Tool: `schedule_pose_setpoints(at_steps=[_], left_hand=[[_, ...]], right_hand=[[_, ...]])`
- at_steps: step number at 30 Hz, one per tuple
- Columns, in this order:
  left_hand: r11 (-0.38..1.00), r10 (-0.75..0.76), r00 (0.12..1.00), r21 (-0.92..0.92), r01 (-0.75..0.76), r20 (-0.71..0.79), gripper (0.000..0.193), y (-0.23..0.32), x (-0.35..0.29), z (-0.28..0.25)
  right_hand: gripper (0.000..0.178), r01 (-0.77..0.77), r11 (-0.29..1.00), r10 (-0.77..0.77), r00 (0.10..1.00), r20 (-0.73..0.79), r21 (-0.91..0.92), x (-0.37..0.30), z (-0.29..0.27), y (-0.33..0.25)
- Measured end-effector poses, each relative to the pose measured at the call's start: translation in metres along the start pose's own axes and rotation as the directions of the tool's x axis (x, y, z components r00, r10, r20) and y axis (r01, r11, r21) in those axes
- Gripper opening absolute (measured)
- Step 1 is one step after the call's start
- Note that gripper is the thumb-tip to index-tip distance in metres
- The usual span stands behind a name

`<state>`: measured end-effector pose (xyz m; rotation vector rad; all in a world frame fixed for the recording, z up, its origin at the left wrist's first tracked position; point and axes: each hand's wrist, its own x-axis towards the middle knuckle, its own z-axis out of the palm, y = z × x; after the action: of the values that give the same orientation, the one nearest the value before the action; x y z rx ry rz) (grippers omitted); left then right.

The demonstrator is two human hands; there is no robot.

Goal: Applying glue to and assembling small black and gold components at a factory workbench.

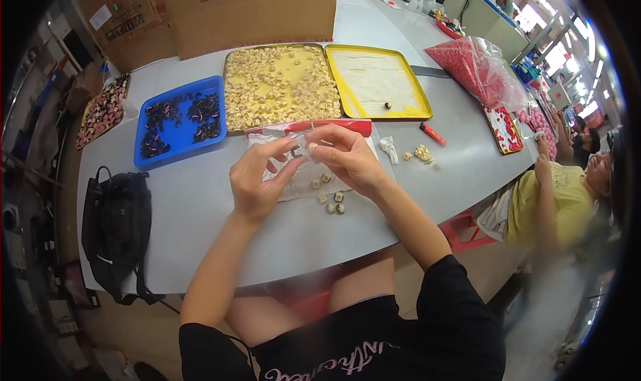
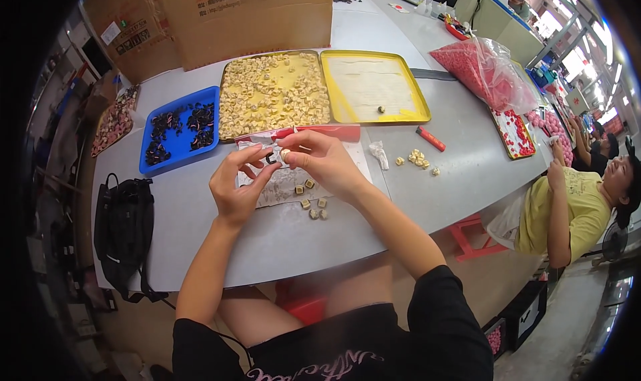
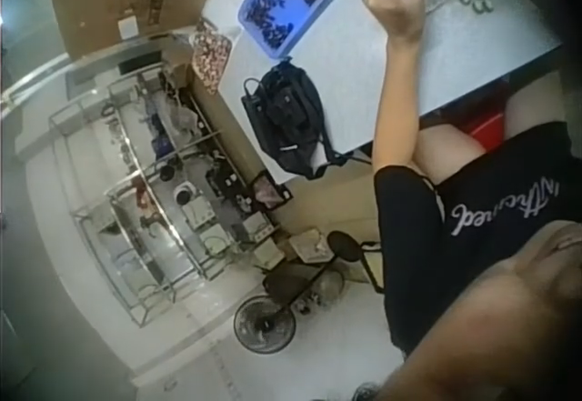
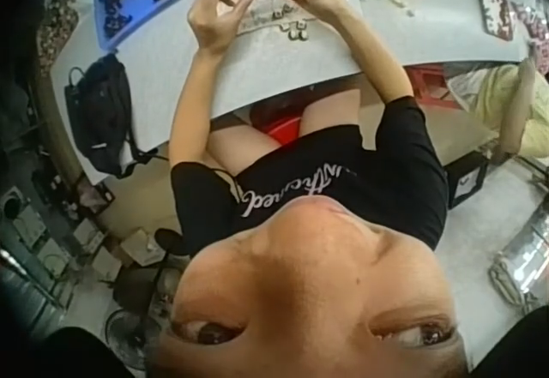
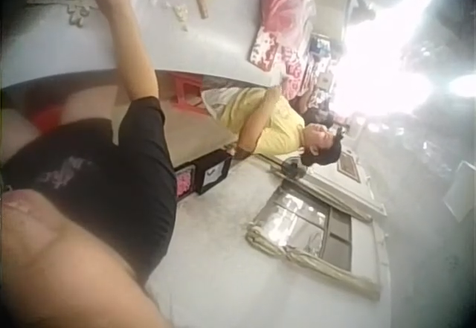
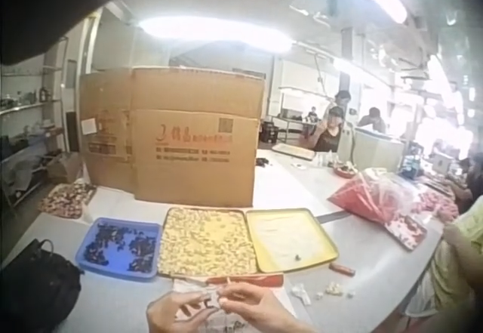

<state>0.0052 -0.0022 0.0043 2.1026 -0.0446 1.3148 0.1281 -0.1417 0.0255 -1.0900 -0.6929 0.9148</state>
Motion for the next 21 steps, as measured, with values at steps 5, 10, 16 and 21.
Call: schedule_pose_setpoints(at_steps=[5, 10, 16, 21], left_hand=[[0.999, 0.035, 0.999, 0.008, -0.035, 0.015, 0.041, 0.0005, 0.0004, 0.0001], [0.999, 0.033, 0.999, 0.013, -0.033, 0.017, 0.041, 0.0009, 0.0001, -0.0012], [0.998, 0.054, 0.998, 0.01, -0.055, 0.022, 0.041, 0.0007, 0.0004, -0.0011], [0.997, 0.064, 0.998, 0.031, -0.064, 0.009, 0.041, 0.0012, 0.002, 0.0008]], right_hand=[[0.019, -0.007, 0.997, 0.005, 0.999, 0.035, 0.078, 0.0, -0.0015, 0.0047], [0.018, 0.004, 0.999, -0.004, 1.0, 0.012, 0.036, 0.0023, -0.0045, 0.0085], [0.014, 0.027, 0.998, -0.028, 0.999, -0.028, -0.057, 0.0038, -0.0044, 0.0079], [0.015, 0.006, 0.996, -0.01, 0.999, -0.049, -0.088, 0.0032, -0.0055, 0.0087]])
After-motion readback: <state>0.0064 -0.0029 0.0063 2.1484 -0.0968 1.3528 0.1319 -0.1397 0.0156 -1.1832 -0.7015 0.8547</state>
